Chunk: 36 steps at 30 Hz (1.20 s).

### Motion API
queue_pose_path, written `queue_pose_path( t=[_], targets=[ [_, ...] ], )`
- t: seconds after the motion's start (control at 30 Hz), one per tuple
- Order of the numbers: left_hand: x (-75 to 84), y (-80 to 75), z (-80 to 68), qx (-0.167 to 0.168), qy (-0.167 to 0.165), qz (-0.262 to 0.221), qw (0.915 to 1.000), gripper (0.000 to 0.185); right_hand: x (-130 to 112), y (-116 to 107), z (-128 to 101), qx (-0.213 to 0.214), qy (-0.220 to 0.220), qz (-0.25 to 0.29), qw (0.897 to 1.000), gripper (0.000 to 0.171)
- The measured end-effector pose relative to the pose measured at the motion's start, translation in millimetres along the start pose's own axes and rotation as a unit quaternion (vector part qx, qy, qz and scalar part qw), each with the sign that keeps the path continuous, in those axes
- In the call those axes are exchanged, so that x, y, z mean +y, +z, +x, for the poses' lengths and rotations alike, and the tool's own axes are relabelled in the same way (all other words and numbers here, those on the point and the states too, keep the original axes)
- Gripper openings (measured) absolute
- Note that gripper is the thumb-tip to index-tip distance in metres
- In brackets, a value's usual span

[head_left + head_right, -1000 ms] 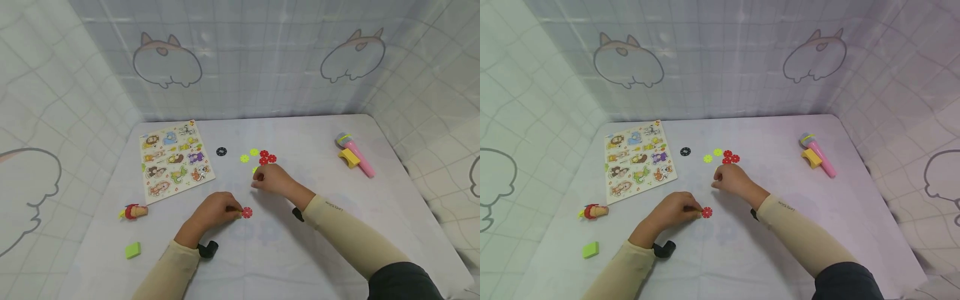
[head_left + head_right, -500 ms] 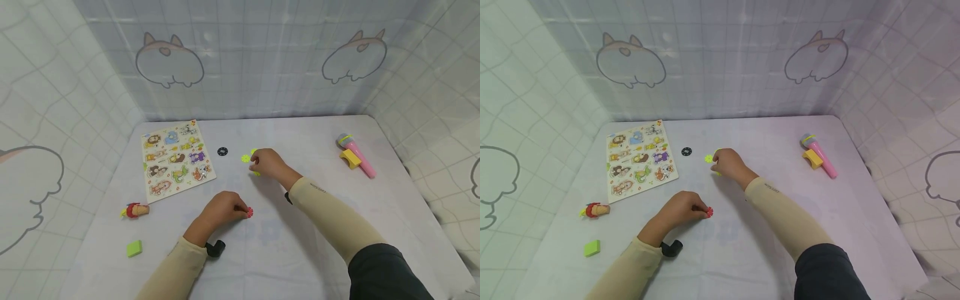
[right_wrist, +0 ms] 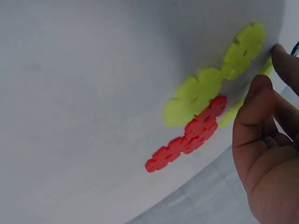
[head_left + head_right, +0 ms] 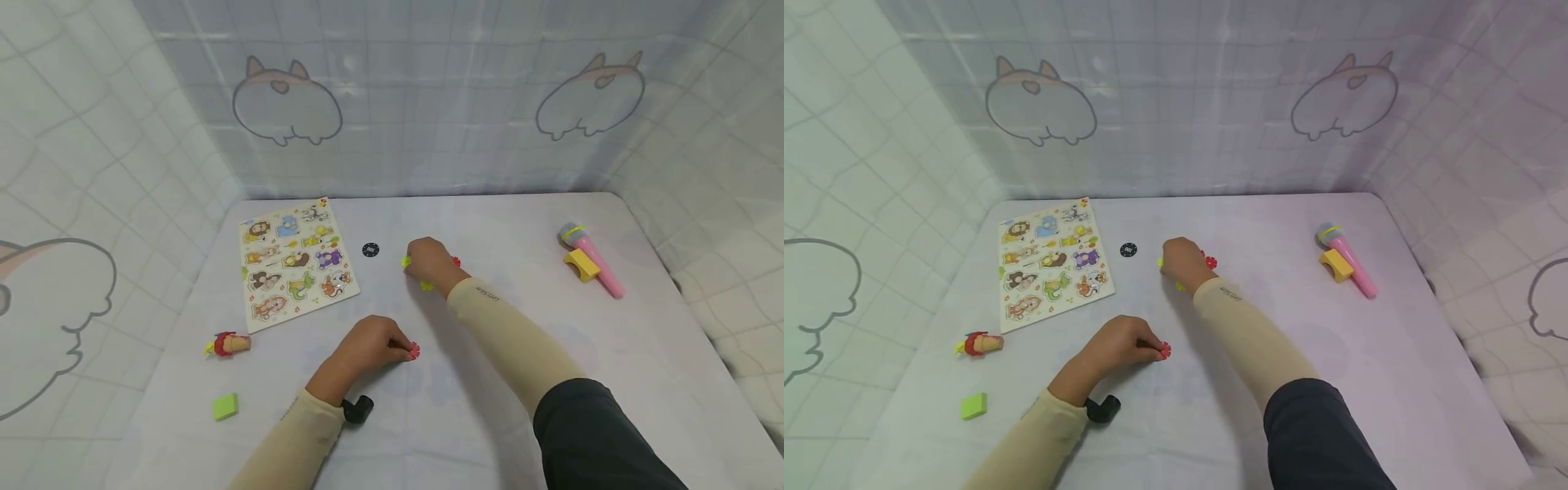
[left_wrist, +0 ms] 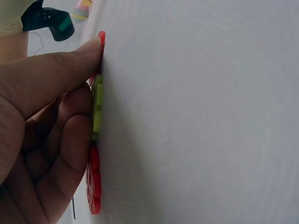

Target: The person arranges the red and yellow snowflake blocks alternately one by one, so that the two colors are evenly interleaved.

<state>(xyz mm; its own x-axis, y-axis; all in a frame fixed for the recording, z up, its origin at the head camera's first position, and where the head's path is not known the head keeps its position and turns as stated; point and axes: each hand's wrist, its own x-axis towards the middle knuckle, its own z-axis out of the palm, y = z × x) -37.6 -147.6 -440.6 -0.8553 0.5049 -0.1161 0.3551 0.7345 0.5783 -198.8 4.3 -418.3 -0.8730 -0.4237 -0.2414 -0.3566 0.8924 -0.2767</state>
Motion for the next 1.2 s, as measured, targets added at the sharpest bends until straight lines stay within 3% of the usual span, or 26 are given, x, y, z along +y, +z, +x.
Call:
queue_pose_path(
  t=[0.13, 0.37, 0.57, 0.77, 0.93, 1.03, 1.2],
  targets=[
    [4.5, 0.2, -0.1, 0.003, 0.0, 0.004, 1.0, 0.011, -1, -2, 1, 0.001, -0.005, -0.022, 1.0, 0.025],
    [9.3, 0.0, -0.9, 0.003, 0.0, 0.002, 1.0, 0.01, -3, 1, -2, 0.01, -0.006, -0.014, 1.0, 0.028],
    [8.2, 2.2, -1.1, -0.001, -0.009, 0.003, 1.0, 0.011, 4, 6, -14, 0.05, 0.0, 0.098, 0.994, 0.025],
    [5.2, 1.7, 0.3, 0.004, -0.008, 0.007, 0.9999, 0.01, 30, -6, -40, 0.054, 0.002, 0.264, 0.963, 0.02],
    [3.5, -0.8, 1.2, 0.007, -0.008, 0.005, 0.9999, 0.01, 54, -8, -69, 0.021, 0.019, 0.399, 0.917, 0.017],
    [2.8, -1.5, 1.5, 0.005, -0.016, -0.003, 0.9999, 0.01, 65, -4, -90, 0.007, 0.027, 0.441, 0.897, 0.016],
    [3.2, -0.5, 1.5, -0.007, -0.042, -0.018, 0.9989, 0.009, 74, 7, -127, -0.021, 0.045, 0.471, 0.881, 0.016]
  ],
)
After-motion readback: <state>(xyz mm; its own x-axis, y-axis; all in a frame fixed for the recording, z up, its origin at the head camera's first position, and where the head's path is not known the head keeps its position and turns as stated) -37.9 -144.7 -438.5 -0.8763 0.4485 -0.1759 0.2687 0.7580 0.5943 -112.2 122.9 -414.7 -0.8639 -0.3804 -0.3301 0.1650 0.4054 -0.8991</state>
